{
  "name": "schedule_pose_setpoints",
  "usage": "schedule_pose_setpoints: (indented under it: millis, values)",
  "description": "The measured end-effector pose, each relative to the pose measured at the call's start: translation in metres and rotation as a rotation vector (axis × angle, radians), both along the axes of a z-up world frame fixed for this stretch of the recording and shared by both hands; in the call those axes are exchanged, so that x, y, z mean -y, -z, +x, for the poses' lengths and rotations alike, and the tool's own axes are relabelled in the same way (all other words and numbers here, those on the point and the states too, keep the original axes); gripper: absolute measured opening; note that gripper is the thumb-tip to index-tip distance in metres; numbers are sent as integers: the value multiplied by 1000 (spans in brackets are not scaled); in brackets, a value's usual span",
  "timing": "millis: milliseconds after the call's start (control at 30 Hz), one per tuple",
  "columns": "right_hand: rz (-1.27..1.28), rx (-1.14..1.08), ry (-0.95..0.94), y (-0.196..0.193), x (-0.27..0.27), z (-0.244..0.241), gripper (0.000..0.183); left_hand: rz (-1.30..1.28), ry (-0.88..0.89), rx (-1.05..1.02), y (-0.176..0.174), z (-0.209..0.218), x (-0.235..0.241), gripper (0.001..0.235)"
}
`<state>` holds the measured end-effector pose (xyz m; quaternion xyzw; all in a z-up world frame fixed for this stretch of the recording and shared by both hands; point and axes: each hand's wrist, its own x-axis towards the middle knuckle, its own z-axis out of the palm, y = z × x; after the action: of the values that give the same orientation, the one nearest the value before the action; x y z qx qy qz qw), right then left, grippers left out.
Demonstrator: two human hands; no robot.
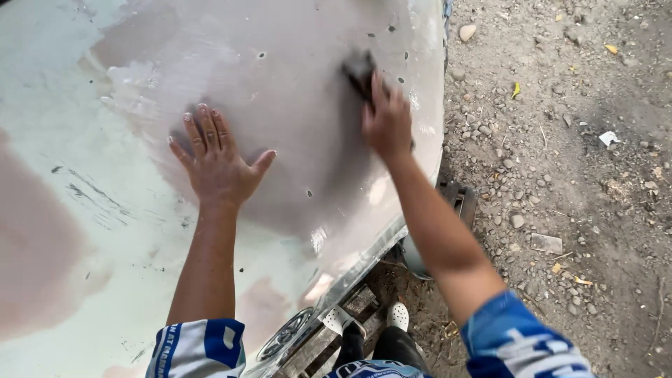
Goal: The person sands the hood of a white car using a sanding block in their right hand and a cloth in their left hand. They repeatedly wipe the surface with the cloth and sand different areas of the hood.
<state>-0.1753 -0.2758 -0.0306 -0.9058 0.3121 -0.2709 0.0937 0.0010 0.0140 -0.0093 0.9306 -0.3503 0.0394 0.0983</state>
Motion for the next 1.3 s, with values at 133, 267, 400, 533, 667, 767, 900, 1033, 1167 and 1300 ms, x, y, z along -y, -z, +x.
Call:
schedule_pose_setpoints:
  millis: [133, 267, 400, 533, 667, 767, 900, 1033, 1167, 1300]
  values:
    - [53, -25, 32, -5, -17, -7, 71, -39, 25, -14, -5, -4, -4, 122]
    - [-38, 101, -143, 23, -93, -88, 79, -47, 14, -28, -4, -6, 0, 124]
    - [27, 2, -72, 35, -47, -52, 75, -79, 22, 26, 2, 3, 0, 124]
    - [110, -89, 3, 1, -9, -4, 72, -90, 29, 16, 2, -6, -7, 124]
    - [-98, 111, -174, 14, -88, -62, 76, -114, 28, 31, -1, 1, 0, 123]
    - [-67, 153, -250, 19, -108, -81, 75, -92, 29, 18, 4, -10, -11, 122]
    - [-41, 118, -170, -14, -17, 2, 70, -122, 24, 33, -1, 1, 2, 123]
    - [20, 83, -157, -2, -61, -32, 69, -108, 28, 0, 2, -6, -9, 123]
    - [-64, 192, -276, 22, -110, -84, 72, -116, 16, 11, 5, -7, -4, 122]
    - [-48, 113, -248, 4, -30, -21, 72, -104, 6, 41, 7, 8, 5, 122]
